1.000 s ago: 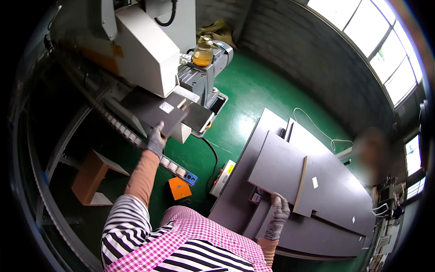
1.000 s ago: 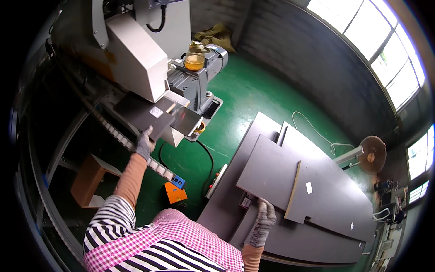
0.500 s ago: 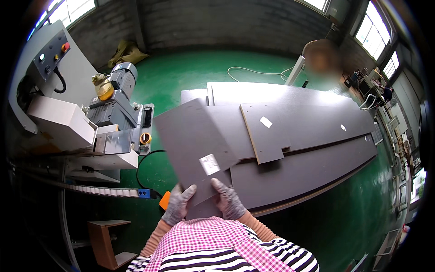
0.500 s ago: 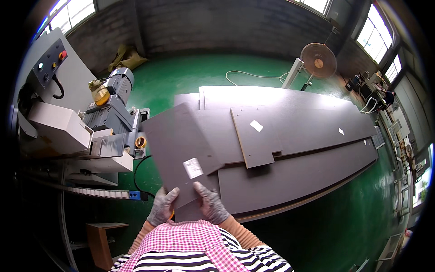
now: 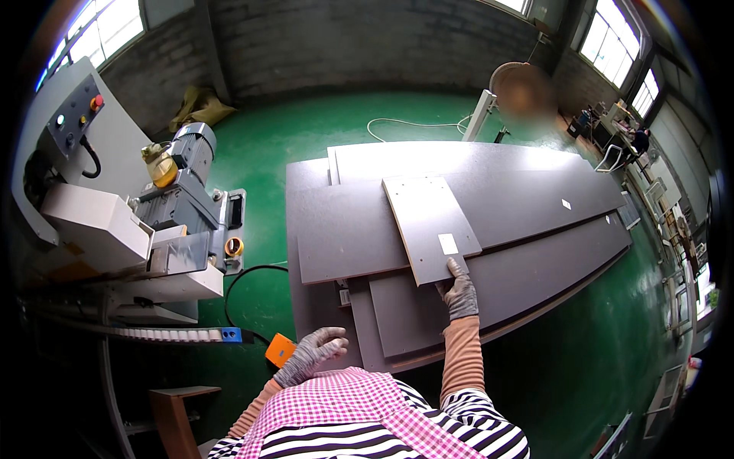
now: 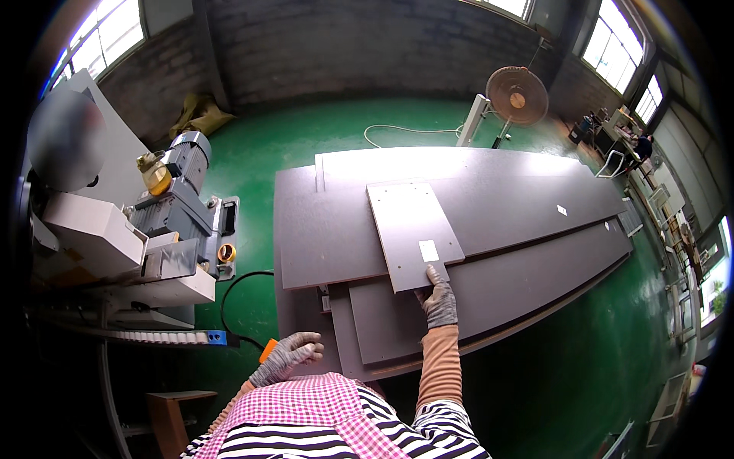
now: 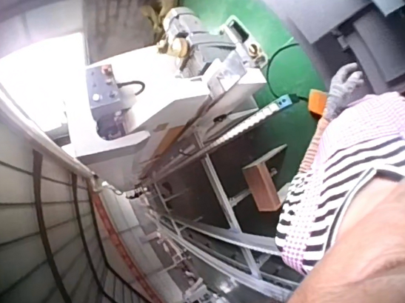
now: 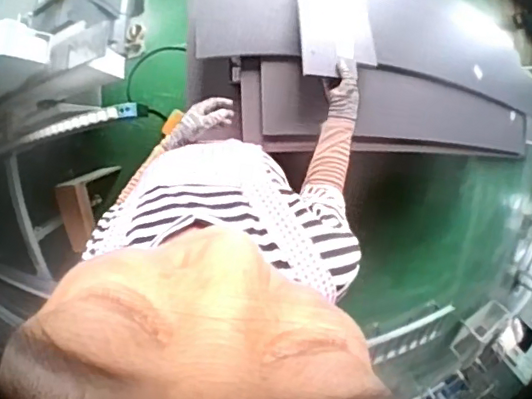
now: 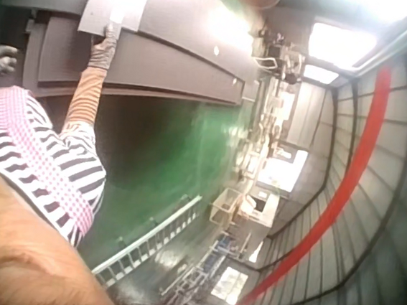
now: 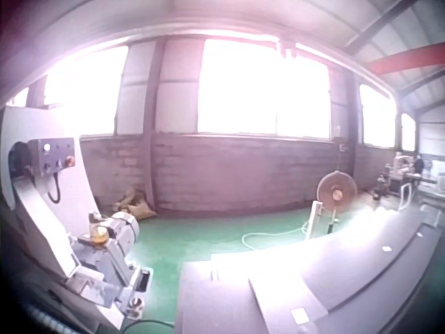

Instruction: The person feeds large wooden boards into an industrial edge-banding machine by hand, guiding each board along the conveyor and then stacking the processed boards on a nearby table.

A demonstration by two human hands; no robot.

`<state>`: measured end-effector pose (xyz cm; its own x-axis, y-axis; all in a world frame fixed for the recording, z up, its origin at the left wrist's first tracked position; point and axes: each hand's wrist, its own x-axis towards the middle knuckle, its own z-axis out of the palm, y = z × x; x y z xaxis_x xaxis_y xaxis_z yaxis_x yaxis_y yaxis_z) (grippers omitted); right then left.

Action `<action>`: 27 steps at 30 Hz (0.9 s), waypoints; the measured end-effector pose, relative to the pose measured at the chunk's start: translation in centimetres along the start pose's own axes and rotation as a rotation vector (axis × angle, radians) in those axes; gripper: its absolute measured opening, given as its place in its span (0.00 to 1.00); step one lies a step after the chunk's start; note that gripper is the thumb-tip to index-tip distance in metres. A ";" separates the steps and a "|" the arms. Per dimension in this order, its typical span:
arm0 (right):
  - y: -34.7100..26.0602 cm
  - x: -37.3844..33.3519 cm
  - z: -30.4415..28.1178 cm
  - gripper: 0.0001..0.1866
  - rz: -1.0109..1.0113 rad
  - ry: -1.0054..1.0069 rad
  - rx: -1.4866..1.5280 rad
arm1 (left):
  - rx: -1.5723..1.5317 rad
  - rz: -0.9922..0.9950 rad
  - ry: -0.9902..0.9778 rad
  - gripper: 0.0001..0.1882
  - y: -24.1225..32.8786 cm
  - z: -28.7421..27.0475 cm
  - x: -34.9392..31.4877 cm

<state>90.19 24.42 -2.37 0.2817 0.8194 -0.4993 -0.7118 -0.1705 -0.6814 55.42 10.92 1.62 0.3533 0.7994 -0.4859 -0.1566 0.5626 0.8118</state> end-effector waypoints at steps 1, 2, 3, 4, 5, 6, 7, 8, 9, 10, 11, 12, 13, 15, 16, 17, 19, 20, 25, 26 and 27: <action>-0.3 -0.1 0.6 0.16 0.001 -0.001 -0.006 | -0.020 0.012 0.024 0.22 -0.3 -0.6 -0.3; -0.7 -0.4 1.3 0.19 -0.050 0.071 -0.110 | -0.028 0.013 0.026 0.22 -0.6 -1.1 -0.5; -0.9 -0.7 2.2 0.25 -0.104 0.138 -0.212 | -0.038 0.035 0.042 0.22 -0.7 -1.7 -0.5; -1.1 -0.2 1.9 0.25 -0.105 0.131 -0.219 | -0.049 0.056 0.058 0.22 -0.8 -2.2 -0.7; -1.6 0.5 1.0 0.27 0.001 0.241 -0.629 | -0.076 0.063 0.062 0.21 -1.2 -2.7 -1.2; -1.8 0.9 0.4 0.30 0.107 0.352 -1.037 | -0.083 0.070 0.063 0.21 -1.3 -3.2 -1.4; -1.8 0.0 0.5 0.35 0.095 0.286 -1.207 | -0.098 0.050 0.126 0.21 -1.5 -3.5 -1.8; -1.3 0.1 0.5 0.34 -0.128 0.289 -1.406 | -0.114 0.029 0.189 0.21 -1.9 -4.1 -2.2; -1.1 0.0 0.4 0.32 -0.360 0.341 -1.611 | -0.152 0.053 0.197 0.21 -3.1 -5.2 -2.3; -1.1 -3.1 3.4 0.30 -0.516 0.340 -1.633 | -0.161 0.047 0.198 0.21 -3.7 -6.1 -2.8; -0.2 -2.7 4.4 0.29 -0.747 0.253 -1.653 | -0.214 0.069 0.209 0.17 -4.2 -6.7 -3.2; 0.3 -2.3 5.1 0.29 -0.982 0.174 -1.653 | -0.259 0.093 0.208 0.13 -4.3 -6.9 -3.5; 1.3 -1.8 6.2 0.30 -1.093 0.120 -1.685 | -0.252 0.081 0.232 0.12 -3.6 -6.5 -3.8; 3.1 0.3 8.6 0.34 -1.216 0.007 -1.804 | -0.239 0.074 0.222 0.12 -4.1 -6.8 -3.6; 3.6 1.6 9.8 0.37 -1.223 -0.045 -1.894 | -0.224 0.068 0.220 0.13 -4.0 -7.0 -3.3; 3.9 2.4 11.4 0.37 -1.223 -0.028 -1.887 | -0.169 0.061 0.231 0.13 -3.5 -6.4 -3.3; 3.9 3.5 14.0 0.38 -1.000 -0.087 -2.121 | -0.188 0.083 0.152 0.17 -4.1 -6.7 -2.7; 4.0 4.5 14.0 0.38 -1.005 -0.073 -2.109 | -0.203 0.096 0.112 0.19 -4.5 -6.9 -2.4; 3.1 7.4 14.5 0.34 -0.577 0.035 -2.210 | -0.239 -0.025 0.114 0.20 -4.8 -7.8 -3.2; 2.9 7.6 14.7 0.35 -0.578 0.028 -2.207 | -0.253 -0.013 0.137 0.20 -5.2 -8.4 -3.1; 2.9 7.4 14.9 0.33 -0.650 0.055 -2.208 | -0.274 -0.040 0.171 0.22 -6.1 -9.3 -3.3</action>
<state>80.69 38.17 -0.08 0.1420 0.9894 -0.0310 0.9896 -0.1427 -0.0194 46.64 6.83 -4.72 0.2074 0.7861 -0.5823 -0.3967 0.6116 0.6845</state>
